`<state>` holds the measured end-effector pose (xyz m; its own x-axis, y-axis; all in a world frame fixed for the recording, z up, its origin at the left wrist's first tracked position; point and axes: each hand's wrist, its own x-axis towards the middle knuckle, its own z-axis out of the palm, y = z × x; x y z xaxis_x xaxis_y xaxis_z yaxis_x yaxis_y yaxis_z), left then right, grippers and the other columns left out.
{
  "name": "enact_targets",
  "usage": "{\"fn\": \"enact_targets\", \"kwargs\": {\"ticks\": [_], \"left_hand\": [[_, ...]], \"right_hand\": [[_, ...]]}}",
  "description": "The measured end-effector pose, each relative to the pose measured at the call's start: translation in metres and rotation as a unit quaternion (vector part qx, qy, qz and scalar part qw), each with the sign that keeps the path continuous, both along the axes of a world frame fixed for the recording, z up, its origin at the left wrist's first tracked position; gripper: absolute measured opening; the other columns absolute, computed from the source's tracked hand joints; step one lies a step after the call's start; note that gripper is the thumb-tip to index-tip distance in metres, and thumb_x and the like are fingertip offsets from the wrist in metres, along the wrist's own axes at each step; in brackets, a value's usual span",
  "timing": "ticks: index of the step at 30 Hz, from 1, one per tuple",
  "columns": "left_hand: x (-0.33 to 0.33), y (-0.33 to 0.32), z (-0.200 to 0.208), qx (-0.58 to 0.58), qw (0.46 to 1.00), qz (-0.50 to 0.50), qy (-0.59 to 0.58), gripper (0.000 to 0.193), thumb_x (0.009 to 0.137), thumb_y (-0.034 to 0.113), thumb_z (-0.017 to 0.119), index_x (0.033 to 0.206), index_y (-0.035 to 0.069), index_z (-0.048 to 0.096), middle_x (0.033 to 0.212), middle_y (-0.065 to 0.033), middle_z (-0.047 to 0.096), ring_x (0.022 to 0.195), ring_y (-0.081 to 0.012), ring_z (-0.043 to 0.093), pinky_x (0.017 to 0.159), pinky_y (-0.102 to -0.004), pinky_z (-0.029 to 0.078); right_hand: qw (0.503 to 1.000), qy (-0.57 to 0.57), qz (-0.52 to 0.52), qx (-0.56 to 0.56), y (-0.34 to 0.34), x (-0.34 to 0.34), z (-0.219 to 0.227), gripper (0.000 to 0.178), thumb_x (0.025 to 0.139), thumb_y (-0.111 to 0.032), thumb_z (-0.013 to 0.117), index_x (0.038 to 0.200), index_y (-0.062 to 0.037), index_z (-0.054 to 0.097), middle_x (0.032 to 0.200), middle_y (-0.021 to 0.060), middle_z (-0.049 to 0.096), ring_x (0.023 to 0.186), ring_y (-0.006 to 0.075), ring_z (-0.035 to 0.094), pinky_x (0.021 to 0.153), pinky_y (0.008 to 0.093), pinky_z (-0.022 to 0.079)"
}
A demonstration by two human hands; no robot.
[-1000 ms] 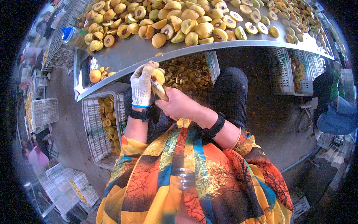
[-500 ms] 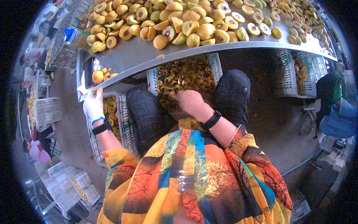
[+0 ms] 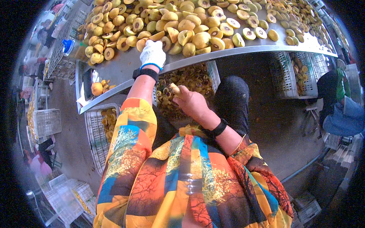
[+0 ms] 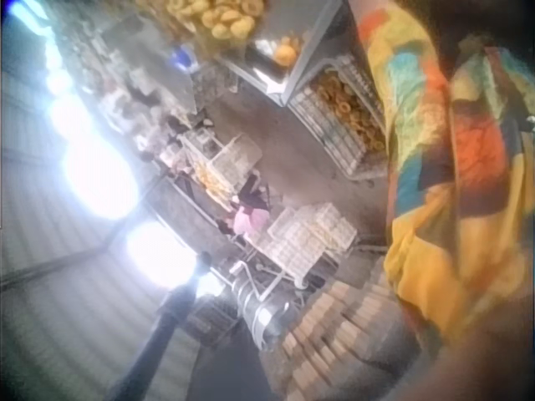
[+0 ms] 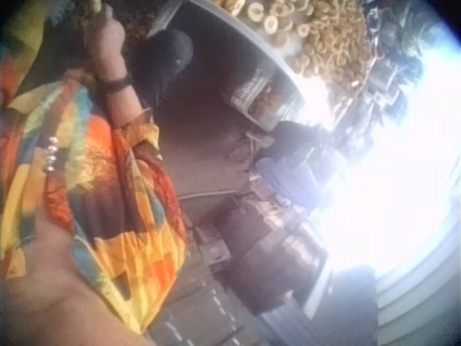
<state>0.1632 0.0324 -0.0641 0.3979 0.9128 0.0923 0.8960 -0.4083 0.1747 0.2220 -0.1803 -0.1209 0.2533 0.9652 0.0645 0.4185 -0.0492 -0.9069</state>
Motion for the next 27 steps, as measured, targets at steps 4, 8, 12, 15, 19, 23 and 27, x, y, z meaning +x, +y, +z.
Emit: {"fn": "enact_targets", "kwargs": {"ticks": [4, 8, 12, 15, 19, 23, 27], "left_hand": [[-0.026, 0.002, 0.003, -0.065, 0.993, -0.004, -0.104, 0.032, 0.074, 0.025, 0.060, 0.102, 0.012, 0.061, 0.103, -0.0185, 0.057, 0.095, -0.0334, 0.058, 0.082, -0.0418, 0.048], [-0.036, 0.003, 0.009, -0.151, 0.985, -0.078, 0.039, 0.046, 0.071, 0.030, 0.062, 0.112, 0.012, 0.057, 0.103, -0.0213, 0.060, 0.098, -0.0338, 0.057, 0.087, -0.0404, 0.045], [-0.036, 0.006, 0.000, -0.110, 0.991, -0.075, -0.031, 0.042, 0.070, 0.031, 0.063, 0.107, 0.012, 0.060, 0.098, -0.0188, 0.062, 0.095, -0.0349, 0.058, 0.084, -0.0409, 0.046], [-0.044, -0.020, 0.026, -0.220, 0.901, -0.025, -0.372, 0.036, 0.079, 0.030, 0.056, 0.106, 0.005, 0.059, 0.091, -0.0129, 0.065, 0.081, -0.0253, 0.063, 0.059, -0.0308, 0.048], [-0.066, -0.072, 0.060, -0.468, 0.612, 0.018, -0.637, 0.043, 0.091, 0.039, 0.042, 0.117, 0.006, 0.050, 0.091, -0.0073, 0.063, 0.069, -0.0159, 0.061, 0.043, -0.0208, 0.037], [-0.066, -0.107, 0.062, -0.422, 0.602, 0.064, -0.675, 0.052, 0.092, 0.053, 0.034, 0.114, 0.008, 0.051, 0.092, -0.0048, 0.060, 0.069, -0.0118, 0.058, 0.047, -0.0214, 0.043], [-0.064, -0.114, 0.041, -0.352, 0.629, 0.064, -0.691, 0.055, 0.093, 0.051, 0.034, 0.116, 0.004, 0.049, 0.096, -0.0087, 0.060, 0.084, -0.0161, 0.058, 0.070, -0.0265, 0.049]], "right_hand": [[0.995, -0.075, -0.040, -0.051, 0.008, 0.006, 0.018, 0.038, 0.079, -0.026, 0.064, 0.107, -0.0056, 0.048, 0.071, 0.0234, 0.059, 0.070, 0.0415, 0.059, 0.058, 0.0473, 0.046], [0.995, -0.031, -0.062, -0.077, 0.014, 0.005, 0.046, 0.037, 0.080, -0.027, 0.063, 0.106, -0.0037, 0.049, 0.077, 0.0239, 0.060, 0.076, 0.0416, 0.059, 0.063, 0.0468, 0.047], [0.996, -0.030, -0.054, -0.068, 0.008, 0.006, 0.054, 0.039, 0.081, -0.028, 0.062, 0.107, -0.0026, 0.049, 0.079, 0.0245, 0.061, 0.077, 0.0425, 0.059, 0.065, 0.0469, 0.047], [0.997, -0.023, -0.070, -0.027, 0.003, 0.013, 0.057, 0.039, 0.084, -0.031, 0.059, 0.107, -0.0013, 0.048, 0.076, 0.0246, 0.060, 0.076, 0.0422, 0.059, 0.064, 0.0454, 0.047], [0.997, -0.008, -0.017, -0.077, 0.007, 0.014, 0.093, 0.038, 0.088, -0.037, 0.051, 0.097, 0.0001, 0.049, 0.071, 0.0241, 0.059, 0.072, 0.0415, 0.059, 0.061, 0.0458, 0.046], [0.995, -0.085, 0.015, 0.043, 0.014, -0.005, 0.066, 0.037, 0.089, -0.037, 0.050, 0.086, -0.0006, 0.045, 0.064, 0.0234, 0.057, 0.064, 0.0428, 0.057, 0.055, 0.0482, 0.045], [0.993, -0.101, 0.030, 0.061, 0.020, -0.017, 0.029, 0.036, 0.090, -0.036, 0.049, 0.083, -0.0014, 0.042, 0.060, 0.0227, 0.055, 0.060, 0.0428, 0.056, 0.051, 0.0493, 0.044]]}}
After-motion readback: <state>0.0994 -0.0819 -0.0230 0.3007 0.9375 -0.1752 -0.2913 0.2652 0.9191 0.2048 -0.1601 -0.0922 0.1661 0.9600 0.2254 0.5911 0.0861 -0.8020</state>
